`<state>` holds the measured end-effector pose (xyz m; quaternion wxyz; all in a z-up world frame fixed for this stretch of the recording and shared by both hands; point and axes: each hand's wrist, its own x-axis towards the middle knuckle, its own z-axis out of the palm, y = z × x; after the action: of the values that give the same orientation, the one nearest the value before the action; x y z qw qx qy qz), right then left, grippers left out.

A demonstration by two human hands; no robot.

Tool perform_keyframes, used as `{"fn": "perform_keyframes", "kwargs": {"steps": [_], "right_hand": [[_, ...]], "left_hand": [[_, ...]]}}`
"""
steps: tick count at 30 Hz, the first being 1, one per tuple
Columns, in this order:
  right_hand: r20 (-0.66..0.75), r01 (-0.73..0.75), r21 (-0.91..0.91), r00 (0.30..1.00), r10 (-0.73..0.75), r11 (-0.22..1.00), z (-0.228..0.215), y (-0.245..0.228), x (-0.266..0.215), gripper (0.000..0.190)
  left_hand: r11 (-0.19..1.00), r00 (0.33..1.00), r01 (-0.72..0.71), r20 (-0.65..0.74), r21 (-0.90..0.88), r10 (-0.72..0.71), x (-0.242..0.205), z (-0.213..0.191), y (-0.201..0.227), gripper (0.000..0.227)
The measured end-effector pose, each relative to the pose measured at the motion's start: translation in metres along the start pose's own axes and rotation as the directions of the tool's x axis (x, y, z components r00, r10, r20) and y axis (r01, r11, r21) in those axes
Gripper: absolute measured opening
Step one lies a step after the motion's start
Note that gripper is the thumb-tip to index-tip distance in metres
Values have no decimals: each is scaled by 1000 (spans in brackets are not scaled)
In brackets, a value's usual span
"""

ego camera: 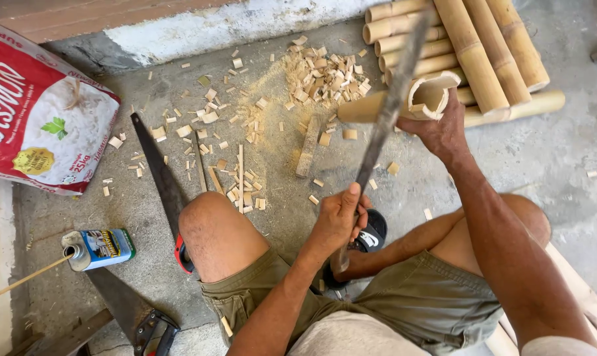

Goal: The recorder is using a machete and other hand tools to process bamboo stalks, carving and shaping them likely for furniture assembly.

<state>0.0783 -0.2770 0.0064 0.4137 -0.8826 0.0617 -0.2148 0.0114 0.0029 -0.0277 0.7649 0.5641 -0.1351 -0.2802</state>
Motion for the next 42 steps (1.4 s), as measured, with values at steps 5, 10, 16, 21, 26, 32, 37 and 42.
{"fn": "perform_keyframes", "kwargs": {"steps": [5,10,16,21,26,32,37,42], "right_hand": [[31,8,44,999,-9,999,-3,-8,-3,73],[55,6,29,998,-7,1000,-2,2,-2,74],[14,44,53,999,-45,998,9,4,2,77],[59,-3,118,998,-4,993,25,35,1,53],[318,-501,282,853,413,818,25,56,0,44],[666,-814,565,547,507,136,64,56,0,63],[644,-822,551,528,554,143,97,66,-25,72],[731,-879,469,438,523,79,148,88,-48,80]], "left_hand": [[969,967,243,97,-53,-237,-3,0,17,70],[976,977,186,130,-109,-172,-9,-2,20,70],[983,989,140,23,118,-144,-5,-4,7,69],[971,972,230,71,-60,-226,-8,-3,19,64],[974,974,227,23,-1,-227,-24,-27,-9,63],[967,967,254,-24,21,-253,-48,-46,-23,64],[955,954,297,21,9,-297,-81,-67,-54,61],[944,924,260,-232,-204,-305,-88,-90,-75,65]]}}
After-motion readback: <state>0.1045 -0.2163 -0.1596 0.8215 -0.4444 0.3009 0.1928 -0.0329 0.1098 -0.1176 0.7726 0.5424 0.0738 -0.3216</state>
